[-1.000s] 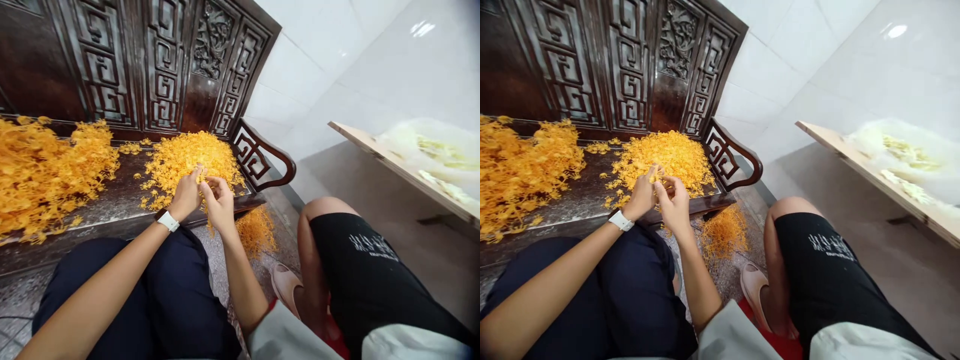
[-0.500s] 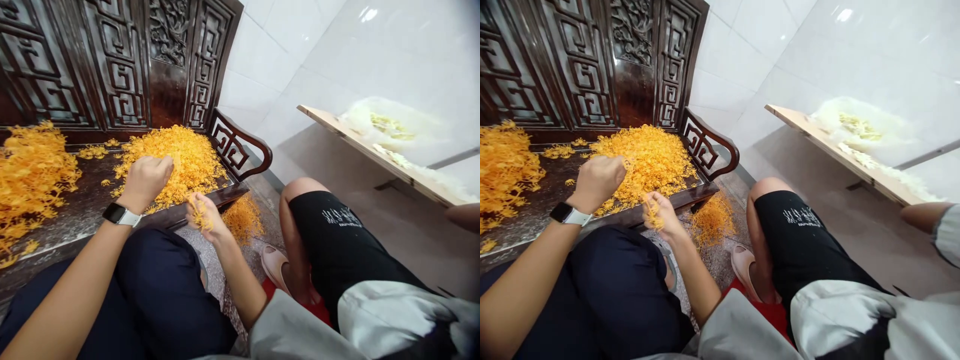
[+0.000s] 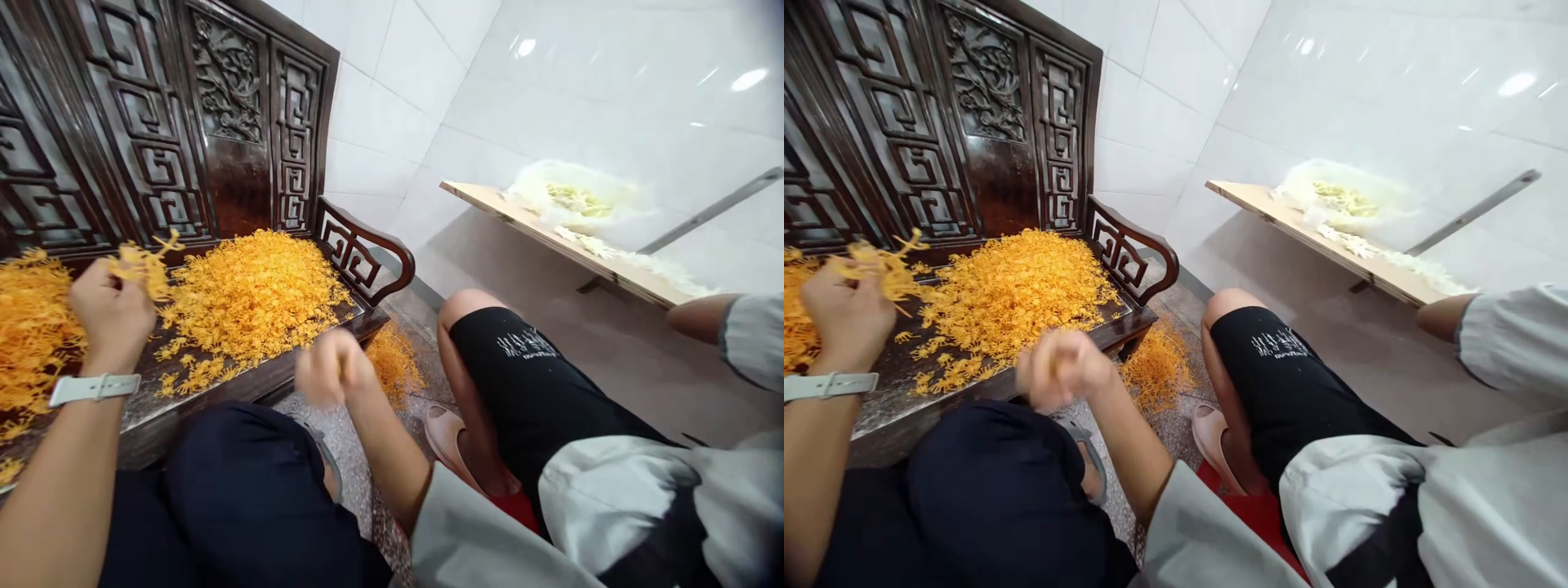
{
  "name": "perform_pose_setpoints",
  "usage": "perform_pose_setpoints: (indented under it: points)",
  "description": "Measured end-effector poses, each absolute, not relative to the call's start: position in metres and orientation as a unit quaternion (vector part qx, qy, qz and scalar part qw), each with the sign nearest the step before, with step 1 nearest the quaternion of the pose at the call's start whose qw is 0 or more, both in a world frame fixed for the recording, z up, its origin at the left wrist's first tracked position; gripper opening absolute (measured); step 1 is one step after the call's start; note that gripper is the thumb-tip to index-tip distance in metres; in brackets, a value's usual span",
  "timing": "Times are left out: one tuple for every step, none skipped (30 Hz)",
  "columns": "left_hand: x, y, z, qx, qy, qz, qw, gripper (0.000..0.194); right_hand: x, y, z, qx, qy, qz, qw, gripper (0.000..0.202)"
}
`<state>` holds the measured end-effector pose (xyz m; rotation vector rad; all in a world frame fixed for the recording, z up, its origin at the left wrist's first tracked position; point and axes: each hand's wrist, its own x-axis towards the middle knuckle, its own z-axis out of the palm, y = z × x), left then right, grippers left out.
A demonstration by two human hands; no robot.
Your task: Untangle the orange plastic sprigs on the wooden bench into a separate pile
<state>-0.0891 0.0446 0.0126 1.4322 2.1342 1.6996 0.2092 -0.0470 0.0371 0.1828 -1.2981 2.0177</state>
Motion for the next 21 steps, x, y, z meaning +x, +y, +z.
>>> perform_pose_setpoints:
  points:
    - [-0.086,0.046,0.009,0.484,0.68,0.55,0.028,0.047,0.205,-0.025,0.035,0.008,-0.445,0.777,0.445,0.032]
    - [-0.081,0.047,0.006,0.502,0.668,0.548,0.026,0.048,0.198,-0.007,0.028,-0.116,-0.32,0.753,0.563,0.039]
    - [-0.076,0.046,0.004,0.516,0.659,0.547,0.02,0.048,0.189,0.006,0.019,-0.242,-0.193,0.73,0.609,0.039]
    - [-0.069,0.044,0.004,0.527,0.65,0.547,0.019,0.047,0.18,0.014,0.008,-0.321,-0.111,0.712,0.614,0.036]
    - [-0.062,0.041,0.003,0.536,0.635,0.555,0.022,0.046,0.171,0.016,-0.003,-0.374,-0.057,0.698,0.609,0.031]
    - [-0.053,0.038,0.004,0.547,0.617,0.565,0.026,0.045,0.162,0.013,-0.014,-0.392,-0.053,0.697,0.598,0.027]
    - [-0.044,0.035,0.004,0.562,0.596,0.572,0.034,0.044,0.155,0.007,-0.023,-0.386,-0.088,0.692,0.603,0.023]
    - [-0.034,0.031,0.004,0.576,0.578,0.577,0.041,0.045,0.15,0.0,-0.029,-0.373,-0.144,0.672,0.624,0.021]
    - [-0.025,0.028,0.004,0.595,0.563,0.572,0.049,0.045,0.148,-0.007,-0.032,-0.365,-0.208,0.636,0.647,0.024]
    - [-0.017,0.026,0.004,0.621,0.548,0.558,0.051,0.045,0.146,-0.012,-0.033,-0.357,-0.274,0.596,0.665,0.031]
    - [-0.01,0.023,0.003,0.643,0.535,0.547,0.044,0.044,0.146,-0.015,-0.031,-0.349,-0.331,0.561,0.674,0.04]
    - [-0.005,0.021,0.002,0.659,0.525,0.538,0.027,0.043,0.145,-0.017,-0.027,-0.342,-0.374,0.539,0.672,0.048]
    - [-0.001,0.019,0.002,0.67,0.518,0.531,0.004,0.043,0.144,-0.016,-0.022,-0.334,-0.406,0.534,0.662,0.054]
    - [0.002,0.017,0.001,0.679,0.513,0.525,-0.024,0.044,0.142,-0.015,-0.017,-0.324,-0.429,0.537,0.65,0.057]
    - [0.003,0.015,-0.001,0.686,0.507,0.519,-0.052,0.045,0.139,-0.013,-0.012,-0.315,-0.449,0.537,0.641,0.059]
    - [0.004,0.014,-0.002,0.695,0.501,0.51,-0.077,0.047,0.135,-0.012,-0.009,-0.311,-0.468,0.525,0.64,0.06]
    - [0.004,0.013,-0.003,0.704,0.495,0.5,-0.098,0.048,0.131,-0.011,-0.007,-0.313,-0.486,0.505,0.641,0.059]
    - [0.005,0.013,-0.005,0.712,0.487,0.491,-0.116,0.05,0.127,-0.01,-0.006,-0.321,-0.497,0.481,0.647,0.057]
    - [0.005,0.013,-0.006,0.72,0.481,0.483,-0.131,0.051,0.123,-0.009,-0.007,-0.335,-0.497,0.456,0.658,0.052]
    - [0.006,0.013,-0.007,0.723,0.477,0.478,-0.144,0.051,0.12,-0.009,-0.009,-0.353,-0.483,0.437,0.671,0.047]
    - [0.007,0.013,-0.008,0.722,0.476,0.478,-0.157,0.051,0.118,-0.008,-0.012,-0.374,-0.459,0.431,0.681,0.044]
